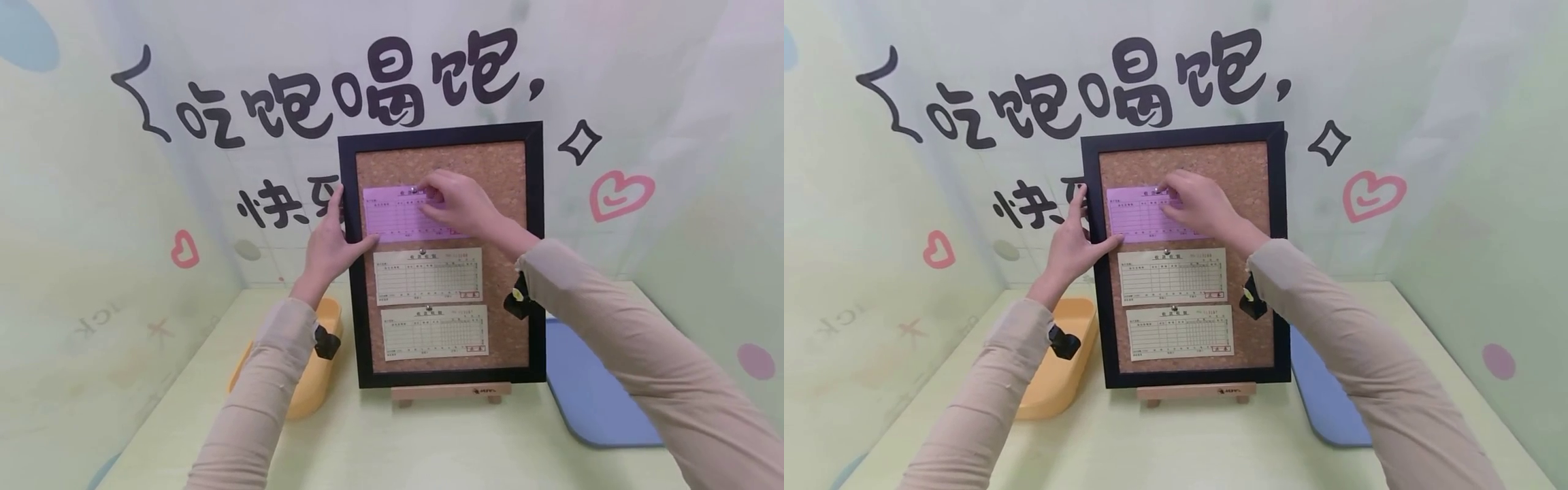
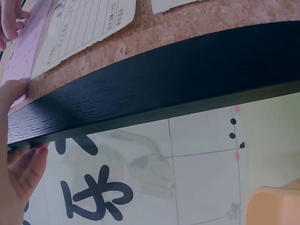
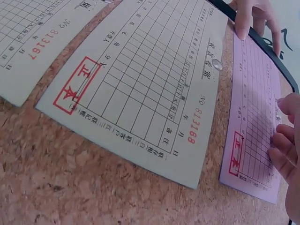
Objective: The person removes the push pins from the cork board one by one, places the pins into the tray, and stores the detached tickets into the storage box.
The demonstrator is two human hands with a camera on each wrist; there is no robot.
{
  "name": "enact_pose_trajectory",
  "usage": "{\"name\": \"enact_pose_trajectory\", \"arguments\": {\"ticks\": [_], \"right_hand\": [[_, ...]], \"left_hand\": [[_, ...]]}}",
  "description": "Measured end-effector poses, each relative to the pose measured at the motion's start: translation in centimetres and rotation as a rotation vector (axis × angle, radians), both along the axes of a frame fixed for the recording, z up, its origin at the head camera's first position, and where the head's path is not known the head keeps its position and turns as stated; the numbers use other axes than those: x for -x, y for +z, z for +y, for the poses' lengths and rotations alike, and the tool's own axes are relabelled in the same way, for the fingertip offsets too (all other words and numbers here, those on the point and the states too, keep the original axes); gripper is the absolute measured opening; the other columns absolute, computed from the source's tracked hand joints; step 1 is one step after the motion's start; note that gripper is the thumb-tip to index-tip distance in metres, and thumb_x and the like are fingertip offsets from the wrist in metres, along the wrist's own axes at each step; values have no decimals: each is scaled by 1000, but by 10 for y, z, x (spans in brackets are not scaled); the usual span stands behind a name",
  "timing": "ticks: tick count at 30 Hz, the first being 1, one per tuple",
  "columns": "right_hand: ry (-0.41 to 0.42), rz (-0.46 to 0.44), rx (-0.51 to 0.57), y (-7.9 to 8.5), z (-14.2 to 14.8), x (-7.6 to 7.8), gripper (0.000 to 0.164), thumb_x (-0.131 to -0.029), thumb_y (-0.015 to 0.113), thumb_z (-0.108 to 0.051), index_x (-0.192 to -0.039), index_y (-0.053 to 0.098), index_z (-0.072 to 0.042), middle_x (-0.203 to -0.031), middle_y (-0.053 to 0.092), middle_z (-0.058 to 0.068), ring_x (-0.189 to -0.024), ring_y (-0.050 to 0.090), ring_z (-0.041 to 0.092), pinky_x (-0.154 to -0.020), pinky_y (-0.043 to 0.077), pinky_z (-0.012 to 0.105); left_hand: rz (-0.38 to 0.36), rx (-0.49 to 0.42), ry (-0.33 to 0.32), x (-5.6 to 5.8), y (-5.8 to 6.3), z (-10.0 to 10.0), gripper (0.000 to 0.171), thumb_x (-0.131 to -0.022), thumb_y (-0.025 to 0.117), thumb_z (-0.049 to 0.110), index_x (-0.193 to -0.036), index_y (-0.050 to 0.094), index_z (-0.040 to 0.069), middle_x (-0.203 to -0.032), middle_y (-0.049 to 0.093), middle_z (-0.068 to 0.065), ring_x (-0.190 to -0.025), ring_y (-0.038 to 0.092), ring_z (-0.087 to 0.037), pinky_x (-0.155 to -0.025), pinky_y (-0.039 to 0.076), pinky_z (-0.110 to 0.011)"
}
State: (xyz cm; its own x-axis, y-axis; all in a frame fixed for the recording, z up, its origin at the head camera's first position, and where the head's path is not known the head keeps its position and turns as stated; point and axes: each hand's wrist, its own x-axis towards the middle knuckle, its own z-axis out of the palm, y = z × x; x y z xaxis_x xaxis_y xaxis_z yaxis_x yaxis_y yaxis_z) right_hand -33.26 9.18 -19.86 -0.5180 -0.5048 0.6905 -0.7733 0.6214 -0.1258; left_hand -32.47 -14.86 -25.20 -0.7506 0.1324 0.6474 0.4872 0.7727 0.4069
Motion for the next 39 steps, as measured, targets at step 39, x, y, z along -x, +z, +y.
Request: {"name": "enact_pose_trajectory", "arguments": {"ticks": [39], "right_hand": [[-219, -52, 35, 3, -20, 8, 7, -87, 57, -8, -91, 61, -5, -87, 58, 7, -75, 54, 18, -67, 44, 31]], "left_hand": [[6, -13, -6, -1, -1, 1, 98, -73, 74, 36, -145, 12, 13, -124, 52, -19, -92, 57, -32, -75, 45, -45]]}}
